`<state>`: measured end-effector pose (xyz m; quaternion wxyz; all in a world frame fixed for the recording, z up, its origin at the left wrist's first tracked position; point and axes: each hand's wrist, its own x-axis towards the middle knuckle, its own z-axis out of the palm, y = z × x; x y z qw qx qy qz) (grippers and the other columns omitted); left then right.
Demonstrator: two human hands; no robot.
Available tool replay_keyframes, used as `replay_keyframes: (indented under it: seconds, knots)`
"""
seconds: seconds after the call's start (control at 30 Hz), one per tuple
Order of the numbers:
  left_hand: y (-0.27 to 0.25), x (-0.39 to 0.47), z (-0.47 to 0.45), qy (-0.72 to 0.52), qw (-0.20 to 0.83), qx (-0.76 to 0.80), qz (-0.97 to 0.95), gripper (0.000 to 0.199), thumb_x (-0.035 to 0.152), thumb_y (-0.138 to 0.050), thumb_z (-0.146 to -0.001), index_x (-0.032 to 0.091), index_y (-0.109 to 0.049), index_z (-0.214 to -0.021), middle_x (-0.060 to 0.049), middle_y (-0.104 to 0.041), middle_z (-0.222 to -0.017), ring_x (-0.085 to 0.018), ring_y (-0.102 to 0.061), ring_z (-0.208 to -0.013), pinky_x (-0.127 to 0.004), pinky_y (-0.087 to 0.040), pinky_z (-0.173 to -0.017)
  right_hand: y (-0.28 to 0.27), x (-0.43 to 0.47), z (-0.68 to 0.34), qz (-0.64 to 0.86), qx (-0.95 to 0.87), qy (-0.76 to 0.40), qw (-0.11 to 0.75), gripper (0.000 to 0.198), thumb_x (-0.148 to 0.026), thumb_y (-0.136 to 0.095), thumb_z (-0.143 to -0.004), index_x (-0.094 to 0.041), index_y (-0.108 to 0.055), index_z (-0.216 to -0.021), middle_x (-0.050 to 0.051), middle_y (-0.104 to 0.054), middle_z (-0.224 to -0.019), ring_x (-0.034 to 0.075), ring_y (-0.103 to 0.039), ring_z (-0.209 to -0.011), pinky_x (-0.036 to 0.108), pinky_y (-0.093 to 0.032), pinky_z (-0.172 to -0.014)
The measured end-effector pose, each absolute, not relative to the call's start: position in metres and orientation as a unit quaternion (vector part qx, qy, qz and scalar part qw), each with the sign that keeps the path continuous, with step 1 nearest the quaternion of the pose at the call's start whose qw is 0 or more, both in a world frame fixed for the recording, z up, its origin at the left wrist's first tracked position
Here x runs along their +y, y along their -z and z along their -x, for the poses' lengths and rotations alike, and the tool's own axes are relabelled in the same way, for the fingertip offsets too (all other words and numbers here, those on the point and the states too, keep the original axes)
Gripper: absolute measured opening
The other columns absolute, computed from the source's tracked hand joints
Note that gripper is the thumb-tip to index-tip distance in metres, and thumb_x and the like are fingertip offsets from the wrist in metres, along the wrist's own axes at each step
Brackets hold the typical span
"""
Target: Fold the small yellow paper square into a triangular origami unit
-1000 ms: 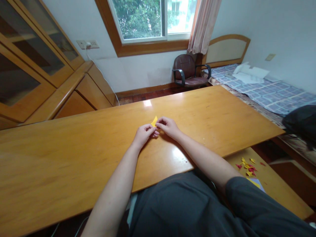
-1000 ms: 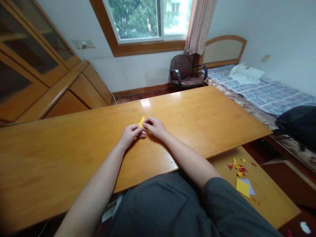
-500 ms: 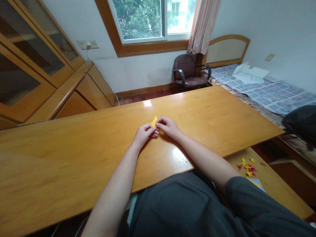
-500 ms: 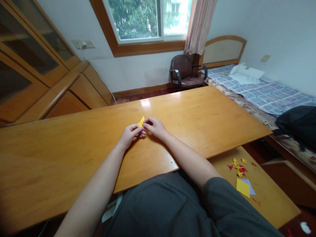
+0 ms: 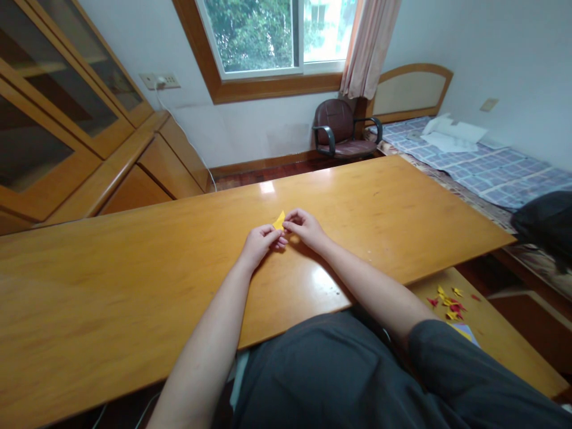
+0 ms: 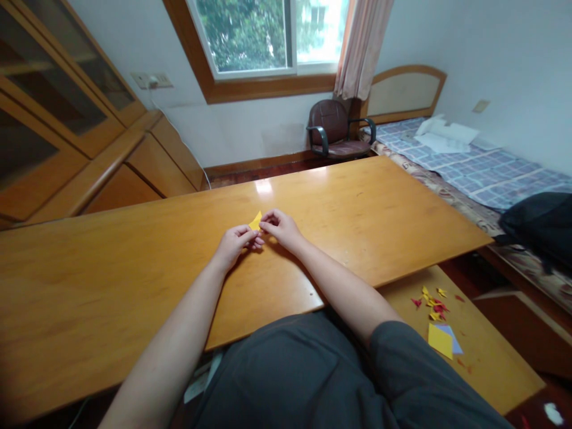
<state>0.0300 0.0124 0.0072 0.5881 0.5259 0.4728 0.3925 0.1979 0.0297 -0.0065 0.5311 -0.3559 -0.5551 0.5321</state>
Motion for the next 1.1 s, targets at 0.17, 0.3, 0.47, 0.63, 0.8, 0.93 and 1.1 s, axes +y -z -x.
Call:
replay_keyframes:
  seconds: [0.17,0.3,0.47,0.63,0.8,0.93,1.1]
  knots:
    - [-0.0077,0.0119,-0.0306,-0.39,0.593,0.472,-0.523,0.036,0.047,-0.075,-0.067,0.013,-0.062,-0.07,-0.008,-0.072,-0.068,-0.016,-0.065,-0.058,-0.028,-0.052,-0.059,0.0079,0.0318,-0.1981,0.347,-0.527,-0.565,0.532,0.03,-0.038,-0.073,-0.072,-0.018,-0.055,-0.086,-0.004,-0.063,-0.065,0.012,-0.061,-0.062,0.026,-0.048,-0.065]
    - [-0.0082,0.0116,-0.0311,-0.396,0.589,0.473,-0.522,0.035,0.045,-0.075,-0.067,0.013,-0.062,-0.069,-0.008,-0.071,-0.067,-0.015,-0.064,-0.057,-0.027,-0.052,-0.059,0.0093,0.0336,-0.1992,0.332,-0.517,-0.584,0.53,0.034,-0.04,-0.074,-0.072,-0.018,-0.054,-0.089,-0.003,-0.065,-0.064,0.012,-0.062,-0.061,0.026,-0.049,-0.066]
    - [-0.0078,0.0123,-0.031,-0.397,0.584,0.475,-0.526,0.037,0.047,-0.075,-0.066,0.013,-0.062,-0.067,-0.008,-0.071,-0.067,-0.015,-0.064,-0.057,-0.027,-0.051,-0.057,0.0097,0.0345,-0.2002,0.319,-0.514,-0.596,0.528,0.038,-0.043,-0.073,-0.074,-0.019,-0.052,-0.096,-0.002,-0.068,-0.067,0.012,-0.063,-0.062,0.028,-0.051,-0.067]
    - [-0.0072,0.0121,-0.0309,-0.407,0.58,0.475,-0.521,0.038,0.049,-0.075,-0.067,0.013,-0.062,-0.069,-0.007,-0.071,-0.066,-0.015,-0.064,-0.056,-0.026,-0.052,-0.057,0.0072,0.0324,-0.1991,0.309,-0.507,-0.609,0.527,0.044,-0.039,-0.075,-0.073,-0.02,-0.051,-0.104,-0.004,-0.067,-0.07,0.012,-0.062,-0.065,0.028,-0.051,-0.068]
    - [-0.0056,0.0131,-0.0315,-0.402,0.582,0.475,-0.524,0.04,0.05,-0.076,-0.066,0.013,-0.061,-0.07,-0.007,-0.071,-0.067,-0.015,-0.065,-0.057,-0.028,-0.053,-0.059,0.0061,0.0303,-0.1981,0.309,-0.512,-0.603,0.527,0.049,-0.029,-0.079,-0.067,-0.021,-0.051,-0.106,-0.006,-0.064,-0.068,0.012,-0.061,-0.065,0.026,-0.049,-0.068]
    - [-0.0047,0.0139,-0.0329,-0.391,0.587,0.479,-0.523,0.042,0.052,-0.077,-0.066,0.013,-0.062,-0.071,-0.008,-0.072,-0.069,-0.016,-0.066,-0.06,-0.028,-0.053,-0.061,0.0068,0.0307,-0.1986,0.31,-0.511,-0.594,0.538,0.043,-0.031,-0.076,-0.07,-0.02,-0.051,-0.103,-0.006,-0.063,-0.065,0.012,-0.061,-0.063,0.027,-0.048,-0.066]
    - [-0.0053,0.0131,-0.0339,-0.389,0.593,0.473,-0.523,0.041,0.052,-0.076,-0.067,0.013,-0.062,-0.072,-0.009,-0.072,-0.073,-0.016,-0.067,-0.062,-0.028,-0.053,-0.063,0.0082,0.0319,-0.1998,0.32,-0.504,-0.589,0.545,0.042,-0.031,-0.075,-0.07,-0.02,-0.051,-0.103,-0.007,-0.062,-0.064,0.012,-0.06,-0.062,0.027,-0.048,-0.068]
